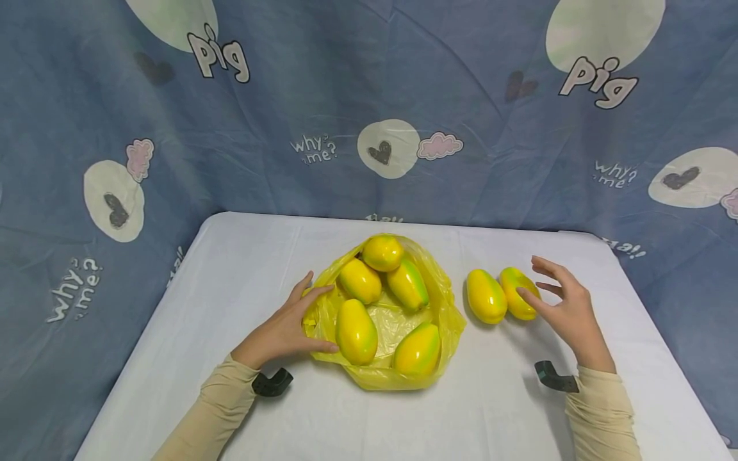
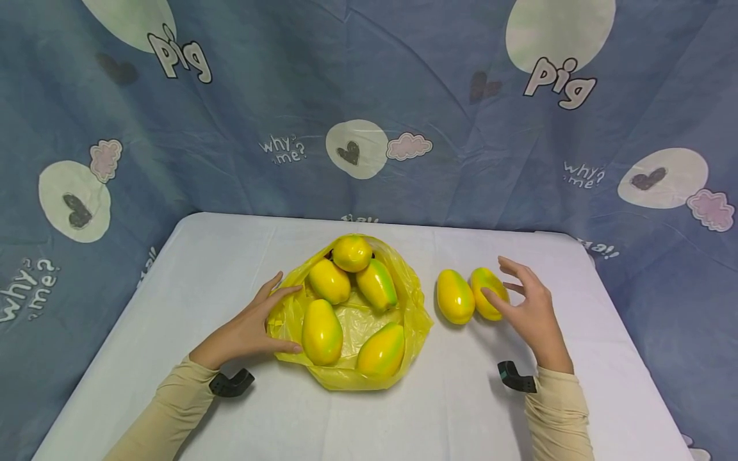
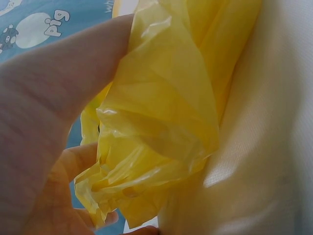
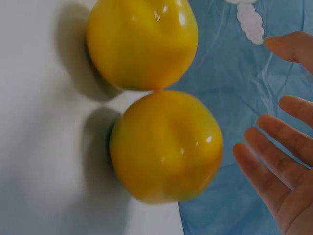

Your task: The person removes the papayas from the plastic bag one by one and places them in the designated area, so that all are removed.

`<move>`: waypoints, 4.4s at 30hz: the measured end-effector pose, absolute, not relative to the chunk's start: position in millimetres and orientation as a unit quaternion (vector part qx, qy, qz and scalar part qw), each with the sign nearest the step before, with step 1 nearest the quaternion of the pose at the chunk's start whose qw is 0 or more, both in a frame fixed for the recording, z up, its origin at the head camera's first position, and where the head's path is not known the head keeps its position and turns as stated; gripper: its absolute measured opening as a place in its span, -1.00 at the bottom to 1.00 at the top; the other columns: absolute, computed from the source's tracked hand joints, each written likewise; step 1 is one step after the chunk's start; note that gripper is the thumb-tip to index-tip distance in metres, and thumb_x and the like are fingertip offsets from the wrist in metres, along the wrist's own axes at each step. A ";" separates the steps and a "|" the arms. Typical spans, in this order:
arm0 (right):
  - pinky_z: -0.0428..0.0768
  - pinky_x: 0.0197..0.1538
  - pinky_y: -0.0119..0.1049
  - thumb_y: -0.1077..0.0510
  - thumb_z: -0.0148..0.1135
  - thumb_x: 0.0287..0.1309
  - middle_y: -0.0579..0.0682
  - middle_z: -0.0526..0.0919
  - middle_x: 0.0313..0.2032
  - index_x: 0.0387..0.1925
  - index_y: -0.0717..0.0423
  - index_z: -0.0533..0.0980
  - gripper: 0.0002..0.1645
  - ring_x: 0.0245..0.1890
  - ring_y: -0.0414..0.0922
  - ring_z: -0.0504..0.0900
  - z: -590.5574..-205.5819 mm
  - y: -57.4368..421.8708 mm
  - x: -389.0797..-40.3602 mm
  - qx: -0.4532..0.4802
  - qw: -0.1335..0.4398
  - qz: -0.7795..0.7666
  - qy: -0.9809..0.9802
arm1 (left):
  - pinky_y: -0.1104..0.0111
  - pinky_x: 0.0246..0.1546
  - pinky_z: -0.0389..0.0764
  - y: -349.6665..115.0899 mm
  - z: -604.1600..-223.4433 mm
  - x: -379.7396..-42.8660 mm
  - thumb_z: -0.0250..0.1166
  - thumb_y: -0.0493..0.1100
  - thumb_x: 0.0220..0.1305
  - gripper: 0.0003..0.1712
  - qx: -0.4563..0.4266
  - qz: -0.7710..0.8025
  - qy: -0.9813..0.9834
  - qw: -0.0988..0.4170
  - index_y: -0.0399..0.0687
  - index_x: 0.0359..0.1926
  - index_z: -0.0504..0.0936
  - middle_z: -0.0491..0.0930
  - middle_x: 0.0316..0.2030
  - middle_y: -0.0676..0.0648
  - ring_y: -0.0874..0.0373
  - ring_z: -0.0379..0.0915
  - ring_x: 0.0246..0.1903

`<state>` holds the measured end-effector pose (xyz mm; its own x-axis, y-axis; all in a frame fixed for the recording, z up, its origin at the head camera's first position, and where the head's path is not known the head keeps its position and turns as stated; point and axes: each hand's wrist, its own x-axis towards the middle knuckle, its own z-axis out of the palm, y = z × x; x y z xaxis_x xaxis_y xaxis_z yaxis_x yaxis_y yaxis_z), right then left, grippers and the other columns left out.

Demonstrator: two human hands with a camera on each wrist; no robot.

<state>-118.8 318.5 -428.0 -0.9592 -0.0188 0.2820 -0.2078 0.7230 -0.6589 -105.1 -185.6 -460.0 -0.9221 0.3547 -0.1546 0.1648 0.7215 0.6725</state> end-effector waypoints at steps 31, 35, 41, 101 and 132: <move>0.57 0.17 -0.62 0.31 0.51 0.14 0.04 0.55 0.34 0.42 -0.10 0.44 -0.17 0.27 -0.35 0.53 -401.7 247.8 -126.3 0.188 0.100 0.450 -0.867 | -0.33 0.37 0.35 -185.6 -461.2 -104.8 0.60 0.47 -0.17 0.30 0.142 0.345 0.918 0.136 0.28 0.57 0.22 -0.32 0.67 -0.19 -0.39 -0.04 0.58; 0.61 0.17 -0.56 0.27 0.50 0.17 0.00 0.54 0.36 0.41 -0.10 0.44 -0.21 0.29 -0.22 0.56 -397.0 235.9 -130.9 0.201 0.086 0.459 -0.861 | -0.34 0.37 0.34 -185.9 -460.2 -104.6 0.61 0.45 -0.17 0.31 0.144 0.345 0.918 0.135 0.27 0.58 0.22 -0.32 0.67 -0.20 -0.40 -0.04 0.58; 0.68 0.20 -0.29 0.15 0.50 0.21 -0.04 0.50 0.38 0.43 -0.14 0.42 -0.22 0.32 0.00 0.56 -392.8 218.8 -140.2 0.215 0.054 0.452 -0.864 | -0.32 0.37 0.35 -186.6 -462.9 -105.2 0.61 0.45 -0.17 0.31 0.152 0.346 0.917 0.127 0.26 0.58 0.22 -0.30 0.67 -0.21 -0.40 -0.04 0.58; 0.65 0.17 -0.06 -0.03 0.41 0.31 0.05 0.62 -0.01 -0.02 0.10 0.55 -0.63 0.01 0.00 0.61 -382.0 111.8 -209.6 0.300 -0.043 0.297 -0.906 | -0.34 0.36 0.35 -187.5 -463.8 -105.2 0.59 0.48 -0.16 0.30 0.147 0.346 0.917 0.131 0.32 0.57 0.21 -0.32 0.68 -0.19 -0.40 -0.04 0.57; 0.48 0.44 0.02 -0.27 0.41 0.23 0.08 0.43 0.45 0.49 0.02 0.34 -0.07 0.37 0.04 0.46 -396.9 112.6 -204.8 0.284 -0.124 0.311 -0.898 | -0.32 0.37 0.36 -187.4 -462.7 -105.3 0.60 0.45 -0.15 0.29 0.152 0.347 0.916 0.129 0.30 0.57 0.22 -0.32 0.67 -0.19 -0.40 0.00 0.57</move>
<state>-204.8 112.6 -396.9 -0.8078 -0.5877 -0.0460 -0.4337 0.6452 -0.6290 -105.3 -187.4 -462.7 -0.9203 0.3687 -0.1309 0.1897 0.7132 0.6748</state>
